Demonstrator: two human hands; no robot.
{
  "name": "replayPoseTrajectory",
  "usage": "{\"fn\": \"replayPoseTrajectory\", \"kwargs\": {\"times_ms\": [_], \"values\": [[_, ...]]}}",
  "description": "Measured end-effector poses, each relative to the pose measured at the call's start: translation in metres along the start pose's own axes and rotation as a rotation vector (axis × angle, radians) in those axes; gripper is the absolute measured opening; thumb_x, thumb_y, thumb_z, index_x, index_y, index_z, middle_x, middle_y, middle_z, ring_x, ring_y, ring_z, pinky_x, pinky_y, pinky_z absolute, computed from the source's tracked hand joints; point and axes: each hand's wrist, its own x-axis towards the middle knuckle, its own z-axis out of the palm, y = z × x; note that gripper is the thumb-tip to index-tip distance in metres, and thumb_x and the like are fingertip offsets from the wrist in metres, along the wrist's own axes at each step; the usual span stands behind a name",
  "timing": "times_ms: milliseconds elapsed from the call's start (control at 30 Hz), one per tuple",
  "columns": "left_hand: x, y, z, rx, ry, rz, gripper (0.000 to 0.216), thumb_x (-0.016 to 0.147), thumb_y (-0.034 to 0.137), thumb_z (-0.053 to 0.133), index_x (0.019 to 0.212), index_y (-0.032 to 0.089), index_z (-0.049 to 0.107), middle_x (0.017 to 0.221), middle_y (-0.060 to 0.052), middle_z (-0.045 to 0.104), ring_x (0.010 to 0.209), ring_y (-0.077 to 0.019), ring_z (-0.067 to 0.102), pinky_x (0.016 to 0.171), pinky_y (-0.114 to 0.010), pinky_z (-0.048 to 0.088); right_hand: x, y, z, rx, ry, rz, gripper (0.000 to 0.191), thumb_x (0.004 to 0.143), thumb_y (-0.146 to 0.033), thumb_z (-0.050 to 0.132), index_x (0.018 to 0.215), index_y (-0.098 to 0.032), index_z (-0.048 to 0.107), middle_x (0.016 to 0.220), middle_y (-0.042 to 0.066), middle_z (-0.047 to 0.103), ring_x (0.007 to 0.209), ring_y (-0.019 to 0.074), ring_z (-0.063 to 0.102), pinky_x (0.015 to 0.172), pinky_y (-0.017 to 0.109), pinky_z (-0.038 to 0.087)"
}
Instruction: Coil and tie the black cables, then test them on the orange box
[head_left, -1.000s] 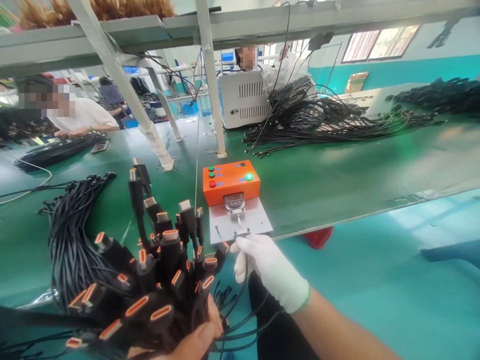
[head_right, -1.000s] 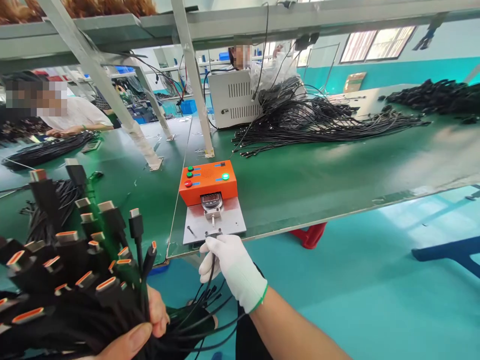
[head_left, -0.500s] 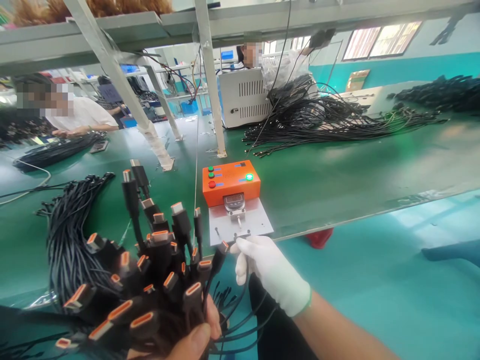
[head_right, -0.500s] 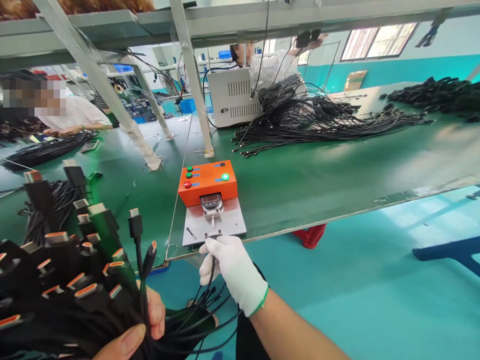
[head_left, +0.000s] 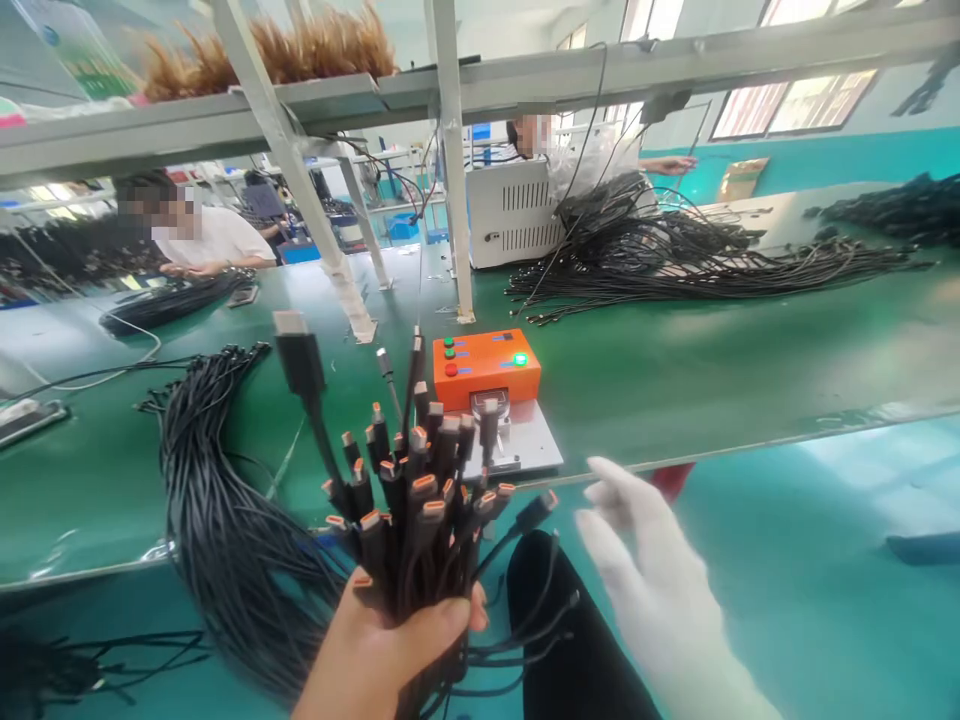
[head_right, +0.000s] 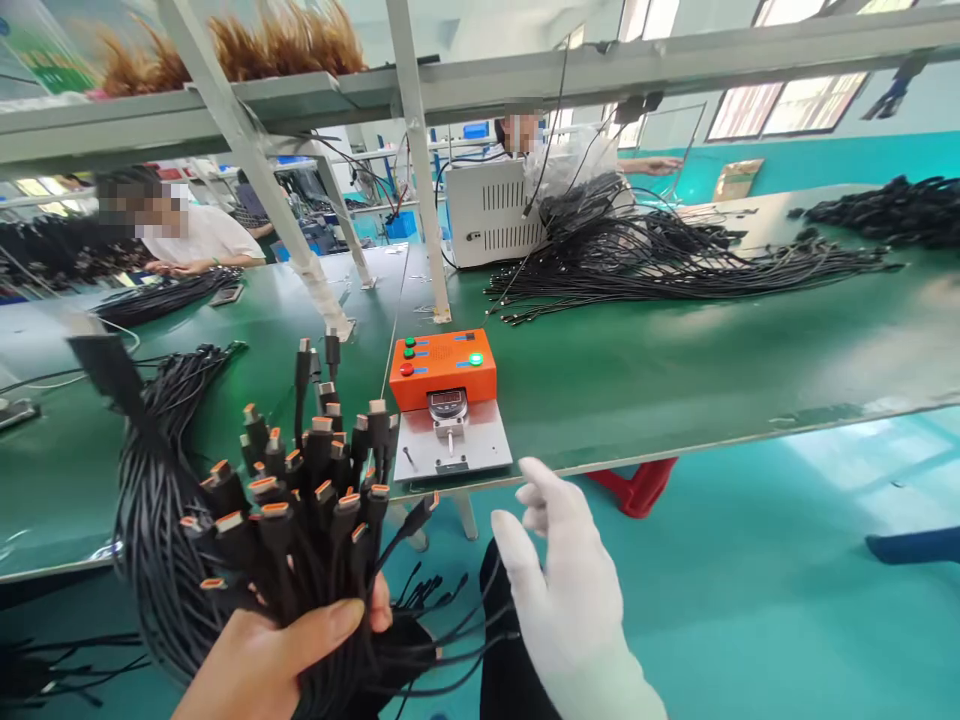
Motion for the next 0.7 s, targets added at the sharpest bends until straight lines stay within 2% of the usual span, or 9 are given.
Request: {"fn": "replayPoseTrajectory", "kwargs": {"times_ms": [33,100,133,200,300,400,467,600,700], "values": [[0.000,0.000,0.003,0.000,0.022,0.003,0.023,0.058,0.026,0.074,0.079,0.017,0.072,0.064,-0.005,0.069,0.064,-0.0233,0.063,0.065,-0.034,0.051,-0.003,-0.009,-0.002,0.080,-0.056,-0.073,0.042,0.078,-0.044,0.051,0.116,-0.025,0.052,0.101,0.005,0.061,0.091,0.0217,0.058,0.080,0.035,0.047],[-0.001,-0.001,0.008,0.009,0.065,0.016,0.035,0.054,0.025,0.076,0.088,0.016,0.073,0.067,-0.006,0.070,0.071,-0.0272,0.064,0.068,-0.036,0.052,-0.010,-0.030,0.000,0.272,-0.285,-0.156,0.032,0.080,-0.039,0.051,0.107,-0.024,0.057,0.095,0.004,0.062,0.084,0.0188,0.059,0.075,0.030,0.049],[-0.001,-0.002,0.009,0.010,0.074,0.026,0.037,0.053,0.024,0.077,0.089,0.017,0.074,0.069,-0.006,0.071,0.075,-0.0288,0.065,0.070,-0.037,0.052,-0.013,-0.040,0.004,0.319,-0.396,-0.149,0.029,0.078,-0.037,0.054,0.103,-0.022,0.058,0.091,0.004,0.063,0.080,0.0181,0.059,0.073,0.029,0.049],[-0.001,-0.005,0.010,0.000,0.084,0.046,0.035,0.054,0.025,0.077,0.089,0.018,0.074,0.076,-0.006,0.073,0.084,-0.0300,0.064,0.076,-0.038,0.052,-0.017,-0.055,0.013,0.362,-0.503,-0.102,0.023,0.076,-0.033,0.058,0.095,-0.020,0.061,0.083,0.004,0.064,0.075,0.0177,0.059,0.069,0.028,0.048],[-0.002,-0.011,0.002,-0.005,0.158,0.050,0.028,0.058,0.027,0.076,0.084,0.017,0.073,0.083,-0.006,0.072,0.086,-0.0269,0.064,0.079,-0.036,0.051,-0.020,-0.063,0.023,0.478,-0.491,0.020,0.018,0.080,-0.034,0.056,0.086,-0.019,0.063,0.074,0.003,0.065,0.071,0.0166,0.059,0.067,0.027,0.047],[-0.004,-0.012,-0.006,-0.011,0.252,0.050,0.022,0.060,0.030,0.076,0.076,0.015,0.071,0.075,-0.005,0.070,0.073,-0.0221,0.064,0.071,-0.031,0.053,-0.017,-0.055,0.024,0.660,-0.419,0.150,0.025,0.084,-0.039,0.052,0.090,-0.017,0.062,0.065,0.002,0.064,0.066,0.0147,0.060,0.066,0.025,0.046],[-0.006,-0.009,-0.007,-0.026,0.258,0.087,0.020,0.061,0.030,0.075,0.073,0.015,0.070,0.071,-0.004,0.069,0.068,-0.0206,0.062,0.067,-0.031,0.053,-0.010,-0.044,0.026,0.785,-0.385,0.258,0.028,0.084,-0.041,0.050,0.089,-0.015,0.060,0.058,0.001,0.062,0.059,0.0145,0.060,0.062,0.025,0.046],[-0.009,-0.004,-0.003,-0.006,0.234,0.127,0.014,0.060,0.027,0.074,0.068,0.016,0.069,0.068,-0.005,0.068,0.065,-0.0208,0.061,0.063,-0.031,0.053,0.007,-0.016,0.040,0.981,-0.543,0.381,0.028,0.081,-0.040,0.050,0.081,-0.013,0.056,0.045,-0.002,0.053,0.040,0.0132,0.054,0.043,0.022,0.037],[-0.009,-0.007,-0.006,0.020,0.261,0.054,0.017,0.057,0.028,0.076,0.069,0.017,0.070,0.068,-0.005,0.068,0.068,-0.0225,0.062,0.064,-0.032,0.053,0.015,-0.006,0.049,0.983,-0.633,0.396,0.027,0.081,-0.038,0.050,0.079,-0.012,0.056,0.043,-0.003,0.051,0.038,0.0124,0.052,0.040,0.021,0.035]]}}
